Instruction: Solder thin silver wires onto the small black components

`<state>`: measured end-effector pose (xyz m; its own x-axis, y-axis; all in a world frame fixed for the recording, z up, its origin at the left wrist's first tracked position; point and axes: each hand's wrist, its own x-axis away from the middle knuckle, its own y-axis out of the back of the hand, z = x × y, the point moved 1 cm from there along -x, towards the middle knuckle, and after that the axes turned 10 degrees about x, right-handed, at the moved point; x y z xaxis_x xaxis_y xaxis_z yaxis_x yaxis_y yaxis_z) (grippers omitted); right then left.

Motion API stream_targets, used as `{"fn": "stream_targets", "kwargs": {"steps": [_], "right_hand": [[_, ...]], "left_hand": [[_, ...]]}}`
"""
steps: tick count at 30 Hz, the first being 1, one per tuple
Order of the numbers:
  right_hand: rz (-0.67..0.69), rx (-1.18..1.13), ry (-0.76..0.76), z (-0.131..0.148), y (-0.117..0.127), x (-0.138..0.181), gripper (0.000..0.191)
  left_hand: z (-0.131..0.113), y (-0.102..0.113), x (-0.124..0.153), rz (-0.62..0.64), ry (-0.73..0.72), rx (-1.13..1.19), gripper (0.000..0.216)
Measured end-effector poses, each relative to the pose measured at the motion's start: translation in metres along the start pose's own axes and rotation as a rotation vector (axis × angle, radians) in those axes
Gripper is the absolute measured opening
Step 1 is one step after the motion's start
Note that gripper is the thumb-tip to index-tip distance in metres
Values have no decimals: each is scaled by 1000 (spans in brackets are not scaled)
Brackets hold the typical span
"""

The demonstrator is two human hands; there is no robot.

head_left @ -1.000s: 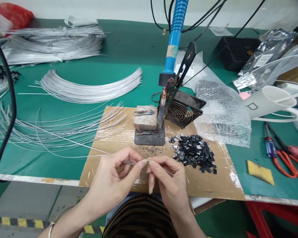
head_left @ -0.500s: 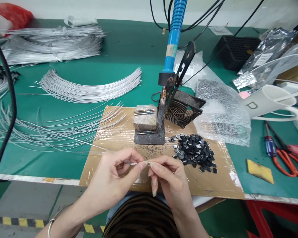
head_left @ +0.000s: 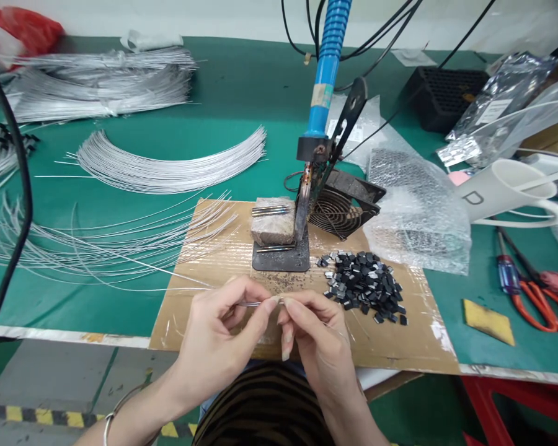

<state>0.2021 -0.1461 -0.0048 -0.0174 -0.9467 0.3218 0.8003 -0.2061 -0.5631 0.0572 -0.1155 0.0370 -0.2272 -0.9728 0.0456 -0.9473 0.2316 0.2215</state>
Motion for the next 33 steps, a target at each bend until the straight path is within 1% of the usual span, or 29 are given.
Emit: {"fn": "stream_targets", "kwargs": {"steps": [9,16,18,22,26,33], "right_hand": [[-31,-57,6,-2,-7,3,14],[-33,-56,26,0,-8,4,12],[-26,-42,36,1,-7,4,12],[-30,4,71,1,-1,4,18],[-16,84,90,-2,4,5,13],[-30,164,121,-4,7,5,10]], "left_hand": [[7,-7,3,-67,-54,44,15],[1,-12,1,-81,-40,100,14],[-1,-12,0,-88,-39,117,14],[-8,-11,-2,-128,-50,118,14],[-11,-11,-4,-154,-59,118,14],[-7,-11,-1,-119,-39,115,14]]}}
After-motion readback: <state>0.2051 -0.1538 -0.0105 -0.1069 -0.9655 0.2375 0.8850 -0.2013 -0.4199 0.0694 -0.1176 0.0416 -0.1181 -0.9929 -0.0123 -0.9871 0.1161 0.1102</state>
